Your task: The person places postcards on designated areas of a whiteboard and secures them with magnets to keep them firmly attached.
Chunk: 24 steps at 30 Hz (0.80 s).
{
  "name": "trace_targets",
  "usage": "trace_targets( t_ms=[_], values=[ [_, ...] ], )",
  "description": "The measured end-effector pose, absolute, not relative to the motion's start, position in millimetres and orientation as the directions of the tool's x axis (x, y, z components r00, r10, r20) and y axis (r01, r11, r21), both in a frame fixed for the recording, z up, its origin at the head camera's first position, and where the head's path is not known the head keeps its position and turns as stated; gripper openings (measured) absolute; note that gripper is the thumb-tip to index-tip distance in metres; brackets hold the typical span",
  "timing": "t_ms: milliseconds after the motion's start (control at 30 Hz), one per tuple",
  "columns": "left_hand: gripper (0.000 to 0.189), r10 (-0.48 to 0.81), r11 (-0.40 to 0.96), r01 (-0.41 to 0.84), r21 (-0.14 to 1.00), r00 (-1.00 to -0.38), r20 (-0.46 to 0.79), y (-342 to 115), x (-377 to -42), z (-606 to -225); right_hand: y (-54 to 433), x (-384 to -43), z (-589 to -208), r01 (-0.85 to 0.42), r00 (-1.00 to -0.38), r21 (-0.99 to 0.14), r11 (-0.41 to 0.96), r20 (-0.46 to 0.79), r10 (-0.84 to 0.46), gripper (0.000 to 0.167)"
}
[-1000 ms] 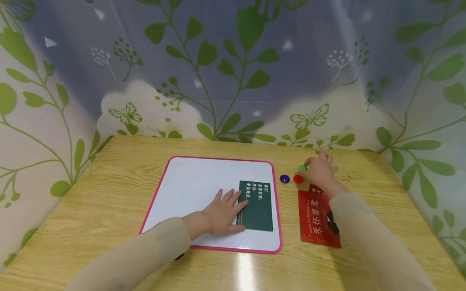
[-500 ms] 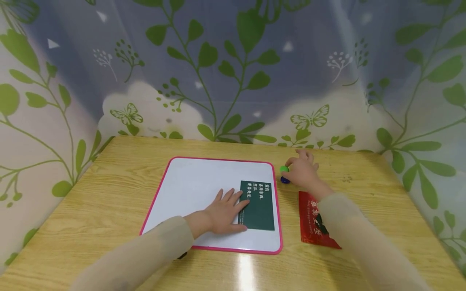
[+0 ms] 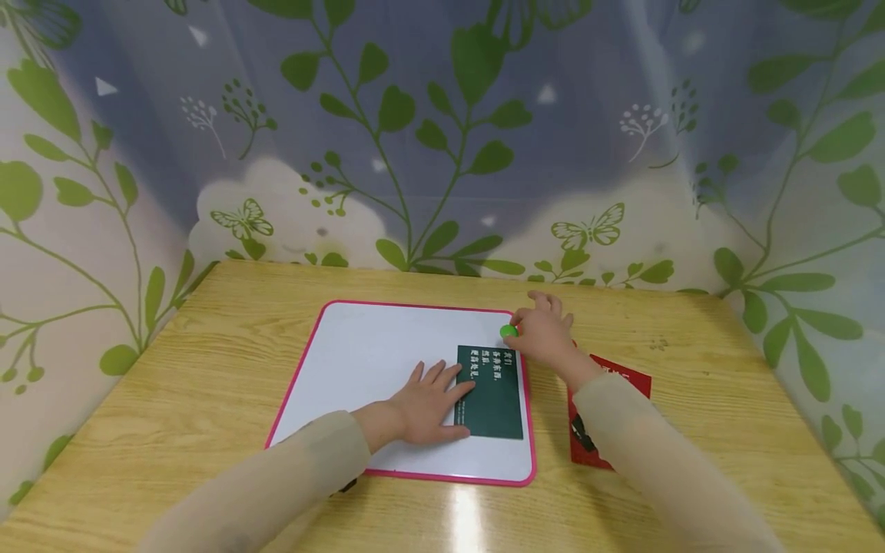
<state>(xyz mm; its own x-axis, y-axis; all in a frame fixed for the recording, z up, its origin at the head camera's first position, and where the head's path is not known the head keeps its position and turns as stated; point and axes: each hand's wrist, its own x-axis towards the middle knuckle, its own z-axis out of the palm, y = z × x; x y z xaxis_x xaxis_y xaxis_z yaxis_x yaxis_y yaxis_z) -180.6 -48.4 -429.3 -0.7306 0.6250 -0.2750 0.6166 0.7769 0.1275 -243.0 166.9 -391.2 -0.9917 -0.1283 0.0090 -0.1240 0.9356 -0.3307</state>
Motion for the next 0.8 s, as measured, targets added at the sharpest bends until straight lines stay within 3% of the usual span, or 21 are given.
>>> trace_targets(
  t_ms=[800],
  values=[
    [0.071,0.643,0.763,0.632,0.138,-0.717,-0.271,-50,-182,-429,144,-240,-411,-0.185,-0.981,-0.263,0.947,-0.014,-0.196,0.025]
  ],
)
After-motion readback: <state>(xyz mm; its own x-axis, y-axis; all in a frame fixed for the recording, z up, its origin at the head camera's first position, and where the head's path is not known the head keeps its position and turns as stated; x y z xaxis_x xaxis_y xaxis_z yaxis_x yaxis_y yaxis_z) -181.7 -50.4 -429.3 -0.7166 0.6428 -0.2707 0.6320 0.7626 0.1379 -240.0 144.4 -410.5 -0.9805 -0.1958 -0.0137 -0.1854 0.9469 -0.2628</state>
